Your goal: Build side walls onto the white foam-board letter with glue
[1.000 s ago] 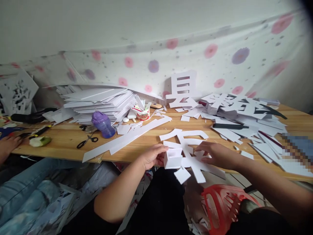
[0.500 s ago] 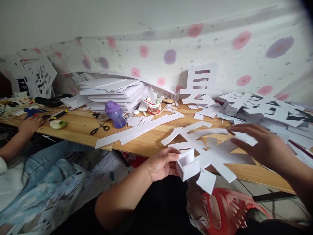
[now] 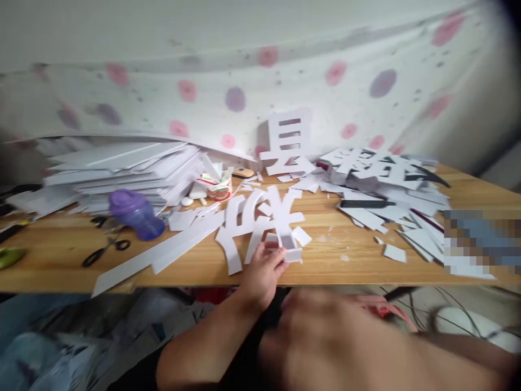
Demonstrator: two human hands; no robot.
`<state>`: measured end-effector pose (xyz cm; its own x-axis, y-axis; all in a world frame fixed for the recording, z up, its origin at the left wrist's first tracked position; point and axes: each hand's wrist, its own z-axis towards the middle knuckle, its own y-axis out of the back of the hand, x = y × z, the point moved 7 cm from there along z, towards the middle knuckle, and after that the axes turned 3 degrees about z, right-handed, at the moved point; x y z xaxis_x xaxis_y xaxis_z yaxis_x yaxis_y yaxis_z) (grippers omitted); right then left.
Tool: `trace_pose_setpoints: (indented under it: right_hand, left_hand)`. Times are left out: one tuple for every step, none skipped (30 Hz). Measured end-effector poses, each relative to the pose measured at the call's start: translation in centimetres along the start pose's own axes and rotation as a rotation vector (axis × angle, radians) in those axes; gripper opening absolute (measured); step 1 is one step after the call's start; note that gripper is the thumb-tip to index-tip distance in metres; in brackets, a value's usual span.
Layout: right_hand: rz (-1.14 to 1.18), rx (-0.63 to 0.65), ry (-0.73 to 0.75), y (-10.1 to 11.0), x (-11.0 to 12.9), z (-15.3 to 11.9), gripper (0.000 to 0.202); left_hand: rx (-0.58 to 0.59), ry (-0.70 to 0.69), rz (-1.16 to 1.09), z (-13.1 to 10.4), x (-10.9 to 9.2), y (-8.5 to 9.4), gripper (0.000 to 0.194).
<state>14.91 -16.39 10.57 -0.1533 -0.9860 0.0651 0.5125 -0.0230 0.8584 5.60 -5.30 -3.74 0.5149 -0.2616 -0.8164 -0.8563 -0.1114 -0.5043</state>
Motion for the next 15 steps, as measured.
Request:
trace_pose_setpoints:
  right_hand:
    - [-0.007,0.002,0.001,-0.3,0.6,0.5,0.022]
    - [-0.015,0.0,-0.008,-0.4,0.7,0.7,0.019]
    - [-0.023,-0.006,-0.024,-0.1,0.3,0.4,0.018]
    - [-0.025,-0.012,-0.052,0.4,-0.5,-0.3,0.019]
    - [-0.025,-0.016,-0.096,1.1,-1.6,-1.3,0.021]
    - [-0.022,-0.015,-0.146,2.0,-2.9,-2.5,0.023]
    - [-0.015,-0.016,-0.208,2.8,-4.3,-3.9,0.024]
    - [-0.026,-0.02,-0.268,3.7,-5.7,-5.5,0.025]
    - [-0.038,-0.043,-0.317,4.5,-7.0,-7.0,0.025]
    - [-0.051,-0.072,-0.393,5.3,-8.3,-8.6,0.023]
    - [-0.062,-0.105,-0.466,5.8,-9.5,-10.1,0.022]
    - [-0.063,-0.135,-0.542,6.2,-10.6,-11.5,0.02]
    - [-0.054,-0.15,-0.613,6.2,-11.5,-12.7,0.019]
    - [-0.035,-0.15,-0.661,6.1,-12.2,-13.6,0.017]
    - [-0.01,-0.133,-0.692,5.7,-12.7,-14.2,0.017]
  left_hand:
    - [-0.001,0.007,0.01,0.7,0.2,-0.4,0.039]
    - [0.002,0.019,0.023,1.4,0.4,-0.8,0.04]
    - [0.008,0.035,0.038,2.0,0.5,-1.1,0.041]
    - [0.02,0.058,0.053,2.5,0.6,-1.3,0.041]
    - [0.033,0.088,0.072,2.7,0.6,-1.5,0.04]
    - [0.051,0.123,0.097,2.9,0.5,-1.7,0.04]
    - [0.079,0.163,0.131,2.9,0.4,-1.8,0.039]
    - [0.115,0.209,0.176,2.7,0.1,-2.0,0.039]
    - [0.161,0.253,0.232,2.5,-0.3,-2.2,0.041]
    - [0.225,0.304,0.299,2.2,-0.6,-2.4,0.044]
    - [0.29,0.354,0.379,1.9,-0.9,-2.5,0.049]
    - [0.35,0.395,0.481,1.7,-1.3,-2.5,0.052]
    - [0.4,0.404,0.607,1.6,-1.7,-2.5,0.051]
    - [0.434,0.358,0.74,1.9,-2.3,-2.5,0.046]
    - [0.458,0.269,0.876,2.3,-3.1,-2.6,0.039]
